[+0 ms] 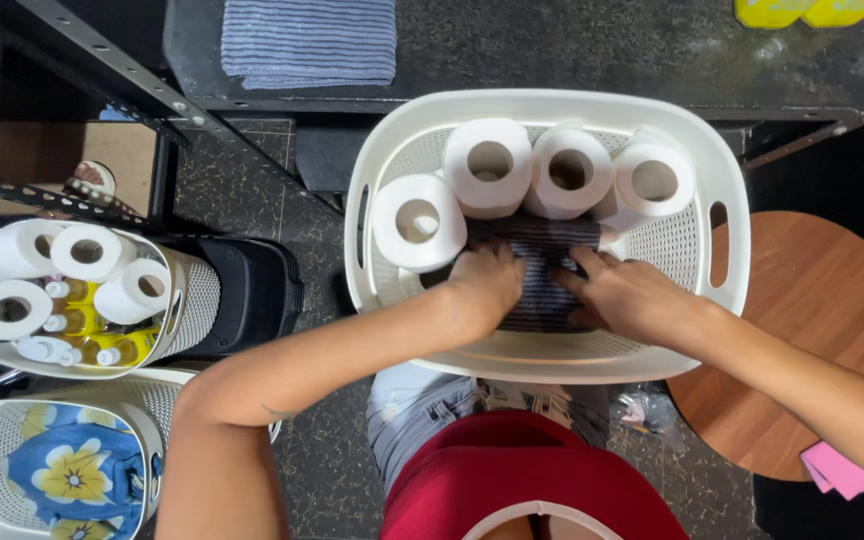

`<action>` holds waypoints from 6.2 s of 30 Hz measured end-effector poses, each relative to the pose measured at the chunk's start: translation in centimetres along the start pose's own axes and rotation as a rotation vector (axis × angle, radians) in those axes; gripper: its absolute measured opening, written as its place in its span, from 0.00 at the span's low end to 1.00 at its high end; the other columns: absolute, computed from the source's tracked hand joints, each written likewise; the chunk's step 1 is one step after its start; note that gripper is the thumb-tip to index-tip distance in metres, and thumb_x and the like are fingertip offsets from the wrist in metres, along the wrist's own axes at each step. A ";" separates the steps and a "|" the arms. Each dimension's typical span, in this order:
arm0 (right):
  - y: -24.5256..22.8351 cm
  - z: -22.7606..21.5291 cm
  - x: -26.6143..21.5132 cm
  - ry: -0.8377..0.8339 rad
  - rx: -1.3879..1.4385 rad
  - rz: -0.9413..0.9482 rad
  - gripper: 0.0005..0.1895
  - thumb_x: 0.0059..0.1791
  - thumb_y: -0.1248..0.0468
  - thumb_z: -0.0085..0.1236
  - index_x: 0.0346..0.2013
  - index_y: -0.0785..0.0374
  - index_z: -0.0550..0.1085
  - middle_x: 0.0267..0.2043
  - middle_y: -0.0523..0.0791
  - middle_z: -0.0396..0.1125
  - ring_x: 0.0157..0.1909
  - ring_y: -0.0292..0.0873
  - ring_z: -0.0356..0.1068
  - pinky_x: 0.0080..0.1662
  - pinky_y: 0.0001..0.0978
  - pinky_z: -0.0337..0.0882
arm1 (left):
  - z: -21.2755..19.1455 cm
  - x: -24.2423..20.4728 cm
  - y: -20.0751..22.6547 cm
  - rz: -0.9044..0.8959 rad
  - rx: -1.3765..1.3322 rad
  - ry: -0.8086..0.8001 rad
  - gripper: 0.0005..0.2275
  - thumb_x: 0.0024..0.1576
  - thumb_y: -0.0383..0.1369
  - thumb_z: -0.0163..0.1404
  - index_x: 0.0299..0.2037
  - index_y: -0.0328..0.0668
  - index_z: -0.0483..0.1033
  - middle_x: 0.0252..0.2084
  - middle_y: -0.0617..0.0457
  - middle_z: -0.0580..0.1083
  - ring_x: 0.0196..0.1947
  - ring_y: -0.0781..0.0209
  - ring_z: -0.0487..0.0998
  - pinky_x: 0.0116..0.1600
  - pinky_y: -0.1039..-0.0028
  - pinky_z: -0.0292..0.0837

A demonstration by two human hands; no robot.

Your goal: The person packs a white plastic basket with toilet paper rolls, a folded blue cloth, yellow bottles, a small box, and several small round containers. They retrieve items from a metal shelf and place them into the basket, then move the basket to a small wooden stool and continue adding items.

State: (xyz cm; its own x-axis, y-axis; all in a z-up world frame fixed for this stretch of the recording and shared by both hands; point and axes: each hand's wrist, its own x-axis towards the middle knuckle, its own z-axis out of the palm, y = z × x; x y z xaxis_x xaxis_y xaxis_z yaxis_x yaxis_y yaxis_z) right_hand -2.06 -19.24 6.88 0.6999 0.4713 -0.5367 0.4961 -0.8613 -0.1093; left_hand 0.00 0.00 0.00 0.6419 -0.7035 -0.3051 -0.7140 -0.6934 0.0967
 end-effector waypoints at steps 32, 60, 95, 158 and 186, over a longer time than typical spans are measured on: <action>-0.7 -18.4 16.5 0.456 1.715 -0.054 0.19 0.54 0.64 0.50 0.60 0.65 0.70 0.57 0.52 0.69 0.58 0.47 0.72 0.62 0.45 0.71 | -11.4 -4.1 -19.8 -0.380 -0.334 0.860 0.18 0.51 0.35 0.58 0.52 0.50 0.70 0.46 0.52 0.71 0.49 0.48 0.74 0.52 0.57 0.73; -2.2 -21.9 36.4 0.408 2.564 0.163 0.17 0.41 0.76 0.68 0.44 0.76 0.75 0.43 0.59 0.75 0.47 0.61 0.78 0.53 0.57 0.78 | -4.9 -9.7 -18.7 -0.502 -2.807 1.615 0.15 0.48 0.35 0.51 0.45 0.46 0.65 0.55 0.49 0.67 0.61 0.52 0.67 0.69 0.60 0.58; -1.1 -12.1 0.9 1.399 1.912 -0.042 0.21 0.48 0.71 0.58 0.56 0.62 0.71 0.49 0.45 0.72 0.51 0.43 0.76 0.58 0.43 0.78 | -10.2 -2.8 -13.3 0.276 -2.759 0.552 0.25 0.39 0.18 0.44 0.52 0.32 0.74 0.44 0.34 0.77 0.45 0.36 0.81 0.51 0.51 0.79; -1.8 -4.6 -5.0 0.313 0.280 0.351 0.26 0.49 0.53 0.61 0.57 0.62 0.70 0.39 0.51 0.75 0.37 0.54 0.80 0.36 0.46 0.81 | -9.7 -5.6 -2.2 0.011 0.082 0.661 0.25 0.27 0.28 0.74 0.36 0.42 0.77 0.29 0.55 0.70 0.22 0.59 0.74 0.23 0.71 0.70; -1.5 -4.8 -1.4 -0.205 0.154 0.054 0.40 0.44 0.39 0.58 0.60 0.63 0.66 0.54 0.52 0.67 0.53 0.62 0.74 0.49 0.56 0.77 | -5.8 -2.4 -2.3 0.098 -0.319 -0.297 0.39 0.41 0.33 0.73 0.59 0.21 0.63 0.62 0.24 0.62 0.50 0.23 0.76 0.44 0.41 0.79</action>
State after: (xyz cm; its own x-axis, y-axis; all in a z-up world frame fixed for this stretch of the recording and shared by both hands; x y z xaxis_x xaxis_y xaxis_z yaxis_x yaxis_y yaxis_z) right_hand -1.32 -17.71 11.82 0.5967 0.3890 -0.7019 0.3658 -0.9103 -0.1935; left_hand 1.70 2.36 6.06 0.4341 -0.7254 -0.5342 -0.6156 -0.6718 0.4120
